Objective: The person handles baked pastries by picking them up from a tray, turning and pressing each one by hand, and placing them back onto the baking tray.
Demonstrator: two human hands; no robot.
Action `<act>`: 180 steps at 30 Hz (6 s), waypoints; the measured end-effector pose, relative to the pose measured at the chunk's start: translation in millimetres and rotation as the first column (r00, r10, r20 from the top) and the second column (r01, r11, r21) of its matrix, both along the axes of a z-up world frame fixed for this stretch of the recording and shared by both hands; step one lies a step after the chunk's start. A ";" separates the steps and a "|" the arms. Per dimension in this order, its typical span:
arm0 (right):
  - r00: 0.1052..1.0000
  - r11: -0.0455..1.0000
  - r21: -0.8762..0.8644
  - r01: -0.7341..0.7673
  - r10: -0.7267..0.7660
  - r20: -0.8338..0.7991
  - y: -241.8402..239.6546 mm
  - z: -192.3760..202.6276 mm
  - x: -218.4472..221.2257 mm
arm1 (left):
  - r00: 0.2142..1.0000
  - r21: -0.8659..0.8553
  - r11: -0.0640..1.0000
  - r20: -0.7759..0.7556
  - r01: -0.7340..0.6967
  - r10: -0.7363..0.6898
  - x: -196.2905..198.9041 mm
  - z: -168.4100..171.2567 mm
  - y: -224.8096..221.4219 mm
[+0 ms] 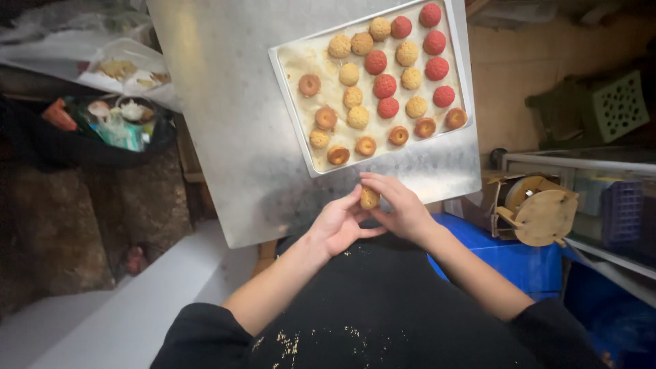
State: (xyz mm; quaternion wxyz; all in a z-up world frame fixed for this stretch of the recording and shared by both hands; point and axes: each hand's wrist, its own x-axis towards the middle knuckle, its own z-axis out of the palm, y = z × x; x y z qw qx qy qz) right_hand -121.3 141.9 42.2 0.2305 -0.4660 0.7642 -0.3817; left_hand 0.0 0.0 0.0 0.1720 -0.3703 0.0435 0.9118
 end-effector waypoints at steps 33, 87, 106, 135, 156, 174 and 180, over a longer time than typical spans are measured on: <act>0.617 0.539 0.452 0.710 -0.787 -0.031 123.2 -116.1 120.6 | 0.895 -0.663 -0.709 0.133 -0.239 -0.426 -147.8 -152.1 -231.0; 0.232 0.442 0.650 0.618 -0.893 0.387 263.8 -233.6 96.5 | 0.624 -0.476 -0.757 0.441 -0.447 -0.645 -160.6 -196.8 -81.5; 0.532 0.733 0.473 0.489 -0.680 0.504 305.1 -242.7 -138.7 | 0.727 -0.452 -0.883 0.564 -0.126 -0.392 -158.3 -152.2 -46.2; 0.582 0.888 -0.269 0.372 0.002 0.813 112.3 53.9 -11.0 | 0.565 -0.620 -0.172 -0.521 -0.766 -0.640 -58.8 120.8 30.2; 0.825 0.885 -0.398 0.240 0.030 0.564 83.2 82.8 14.2 | 0.672 -0.684 -0.255 -0.454 -0.684 -0.584 4.4 135.3 -1.0; 0.654 0.880 -0.277 0.386 -0.050 0.755 76.2 78.7 16.8 | 0.703 -0.703 -0.374 -0.251 -0.605 -0.665 -2.2 123.9 12.9; 0.701 0.917 -0.254 0.307 -0.037 0.713 74.3 77.7 18.7 | 0.675 -0.725 -0.347 -0.217 -0.596 -0.706 -4.2 121.2 8.4</act>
